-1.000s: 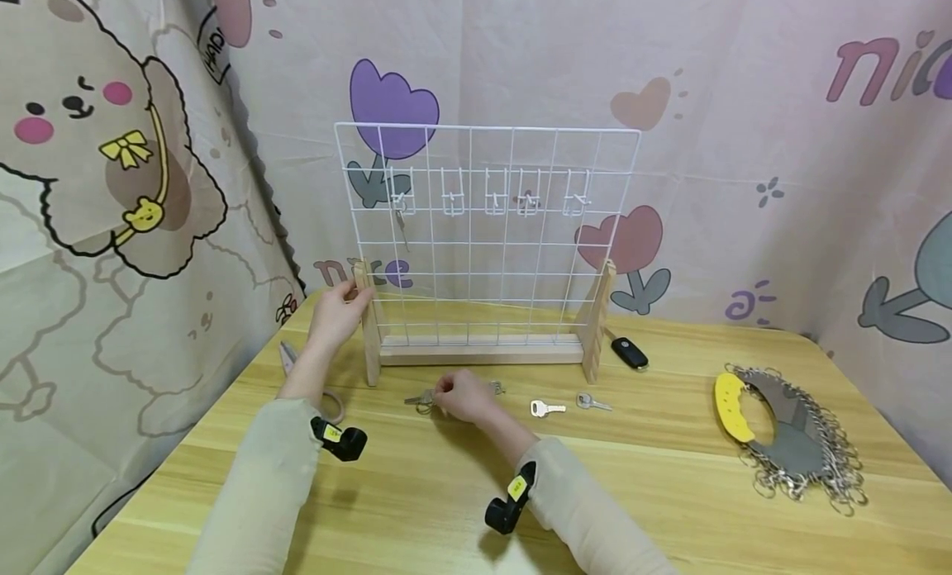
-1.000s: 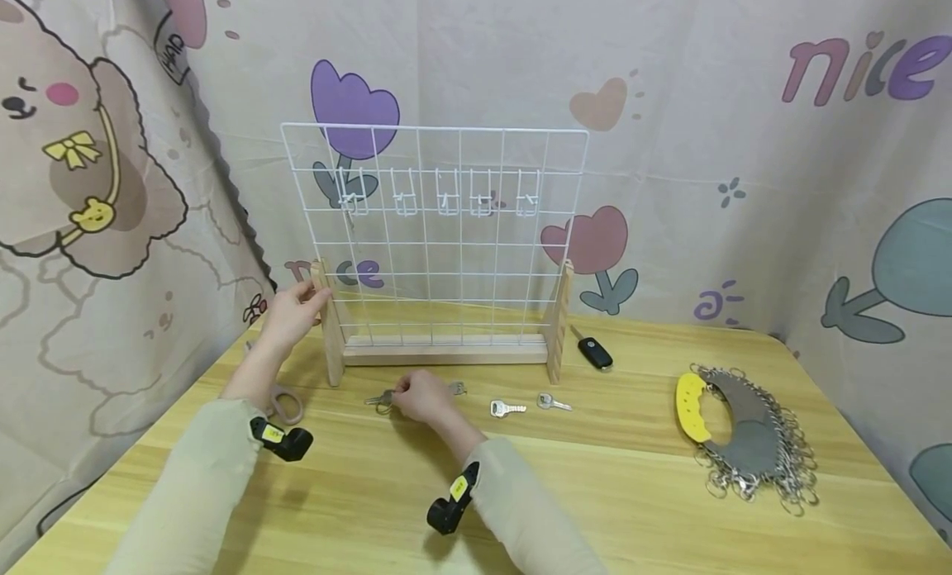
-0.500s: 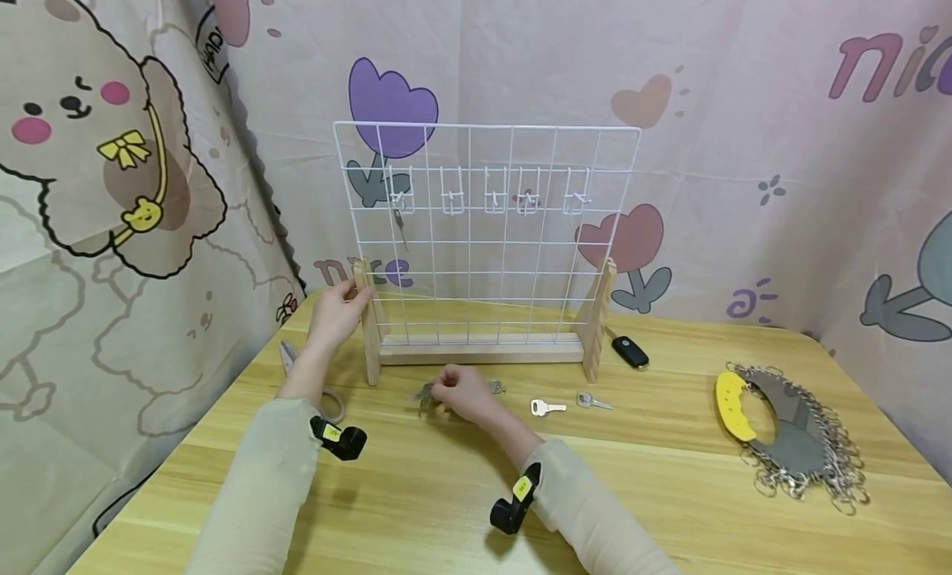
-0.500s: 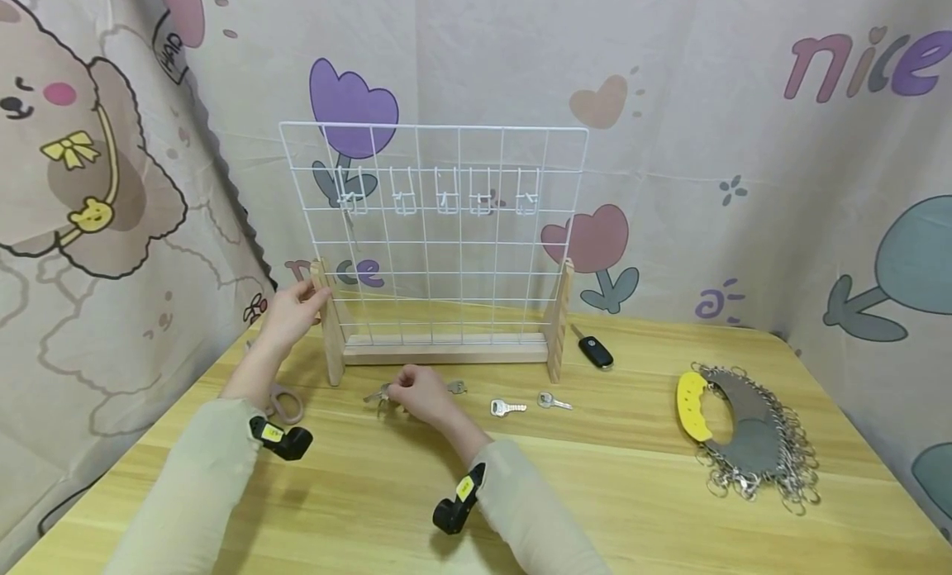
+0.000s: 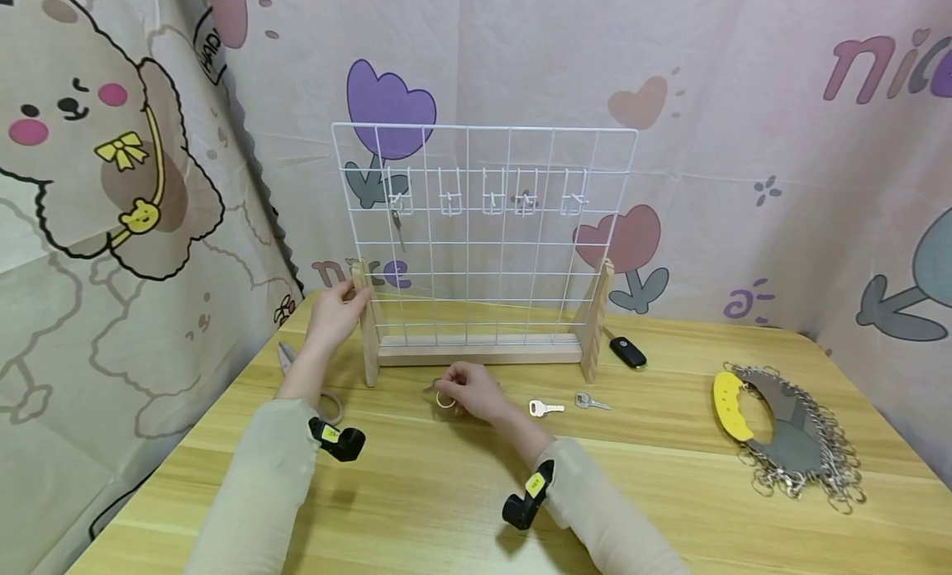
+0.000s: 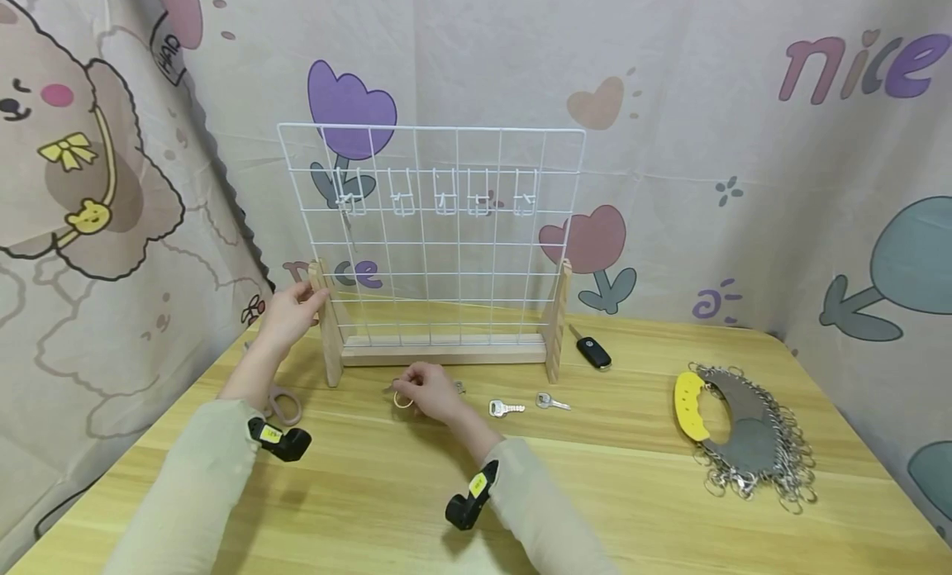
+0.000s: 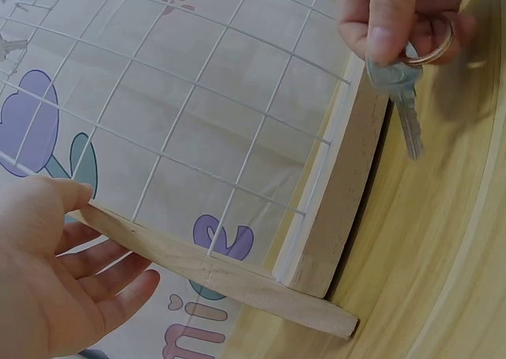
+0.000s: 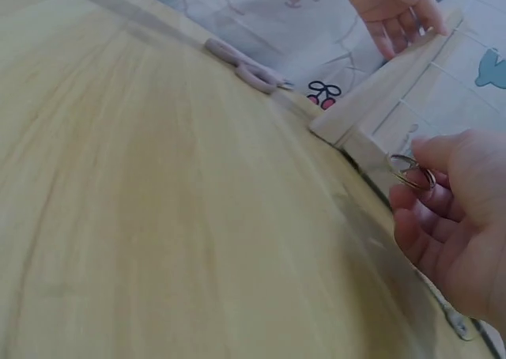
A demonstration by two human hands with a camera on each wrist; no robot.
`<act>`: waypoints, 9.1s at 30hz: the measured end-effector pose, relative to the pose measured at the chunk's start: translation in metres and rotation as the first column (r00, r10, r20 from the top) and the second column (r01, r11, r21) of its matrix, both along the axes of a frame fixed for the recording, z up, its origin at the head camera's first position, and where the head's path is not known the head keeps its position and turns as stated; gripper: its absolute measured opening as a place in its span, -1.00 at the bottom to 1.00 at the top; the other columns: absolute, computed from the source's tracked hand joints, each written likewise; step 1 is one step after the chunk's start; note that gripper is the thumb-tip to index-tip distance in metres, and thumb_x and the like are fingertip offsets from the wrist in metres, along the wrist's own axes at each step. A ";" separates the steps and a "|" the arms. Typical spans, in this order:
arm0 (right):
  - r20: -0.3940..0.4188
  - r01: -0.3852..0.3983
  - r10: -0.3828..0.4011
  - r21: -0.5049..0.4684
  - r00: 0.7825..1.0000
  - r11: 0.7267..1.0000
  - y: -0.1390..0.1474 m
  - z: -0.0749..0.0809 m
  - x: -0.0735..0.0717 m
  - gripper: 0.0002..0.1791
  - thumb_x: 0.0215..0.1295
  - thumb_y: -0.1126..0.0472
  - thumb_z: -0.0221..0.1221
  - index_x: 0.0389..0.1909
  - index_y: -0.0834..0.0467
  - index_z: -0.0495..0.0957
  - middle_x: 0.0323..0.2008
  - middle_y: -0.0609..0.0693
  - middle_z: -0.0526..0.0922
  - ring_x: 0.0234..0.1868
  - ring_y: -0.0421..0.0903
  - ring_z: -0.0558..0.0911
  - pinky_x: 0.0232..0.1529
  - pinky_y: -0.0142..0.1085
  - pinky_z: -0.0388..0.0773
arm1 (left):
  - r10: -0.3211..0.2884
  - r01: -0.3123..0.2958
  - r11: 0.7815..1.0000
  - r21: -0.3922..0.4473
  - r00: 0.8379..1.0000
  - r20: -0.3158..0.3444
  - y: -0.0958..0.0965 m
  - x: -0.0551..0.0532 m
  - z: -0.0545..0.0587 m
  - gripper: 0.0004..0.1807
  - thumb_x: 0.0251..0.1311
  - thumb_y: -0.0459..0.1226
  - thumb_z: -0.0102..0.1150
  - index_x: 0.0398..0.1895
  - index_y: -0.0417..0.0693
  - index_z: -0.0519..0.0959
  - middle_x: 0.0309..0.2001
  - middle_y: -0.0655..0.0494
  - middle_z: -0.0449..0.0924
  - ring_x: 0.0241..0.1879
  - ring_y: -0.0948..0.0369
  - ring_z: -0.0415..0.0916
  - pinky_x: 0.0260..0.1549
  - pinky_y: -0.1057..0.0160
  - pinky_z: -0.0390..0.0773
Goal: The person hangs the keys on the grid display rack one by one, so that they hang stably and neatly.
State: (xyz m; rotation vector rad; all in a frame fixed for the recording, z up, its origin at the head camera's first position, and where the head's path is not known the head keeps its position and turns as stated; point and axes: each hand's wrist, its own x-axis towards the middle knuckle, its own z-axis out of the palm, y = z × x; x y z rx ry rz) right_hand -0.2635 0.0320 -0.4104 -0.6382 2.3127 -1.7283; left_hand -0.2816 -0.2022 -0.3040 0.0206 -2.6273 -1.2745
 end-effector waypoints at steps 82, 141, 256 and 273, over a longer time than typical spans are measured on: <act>-0.497 0.402 -0.357 -0.016 0.791 0.915 -0.001 0.205 -0.018 -0.86 0.30 0.27 0.07 -0.20 0.24 0.52 -0.48 0.02 0.62 -0.50 -0.11 0.60 -0.55 -0.45 0.40 | -0.005 0.004 1.000 -0.018 1.000 -0.024 -0.003 -0.001 -0.005 -0.38 0.38 -0.06 -0.19 0.26 -0.42 0.22 0.19 -0.41 0.28 0.20 -0.22 0.21 0.17 -0.10 0.23; -0.181 0.183 -0.132 0.304 0.975 0.935 0.078 0.001 -0.010 -0.94 0.16 0.40 0.18 -0.47 0.24 0.56 -0.54 -0.07 0.50 -0.51 -0.19 0.41 -0.49 -0.38 0.37 | -0.015 0.015 1.000 -0.003 1.000 -0.015 -0.003 -0.002 -0.008 -0.38 0.38 -0.06 -0.18 0.27 -0.41 0.21 0.18 -0.40 0.29 0.19 -0.22 0.23 0.16 -0.08 0.26; -0.137 0.225 -0.219 0.032 0.966 0.974 0.140 0.058 -0.002 -0.71 0.25 0.35 0.12 -0.05 0.43 0.44 -0.25 0.23 0.56 -0.29 0.07 0.54 -0.33 -0.24 0.57 | 0.018 -0.019 1.000 -0.008 0.999 -0.045 -0.001 -0.001 -0.003 -0.37 0.38 -0.03 -0.19 0.24 -0.41 0.27 0.13 -0.37 0.36 0.14 -0.19 0.29 0.13 -0.08 0.29; -0.223 0.097 -0.027 0.310 0.975 0.946 0.137 0.008 0.025 -0.90 0.01 0.42 0.29 -0.42 0.28 0.57 -0.40 0.01 0.55 -0.39 -0.18 0.48 -0.37 -0.42 0.46 | 0.010 -0.011 1.000 -0.016 0.999 -0.039 0.000 0.001 0.000 -0.36 0.38 -0.01 -0.22 0.24 -0.42 0.25 0.14 -0.37 0.34 0.17 -0.19 0.26 0.16 -0.08 0.25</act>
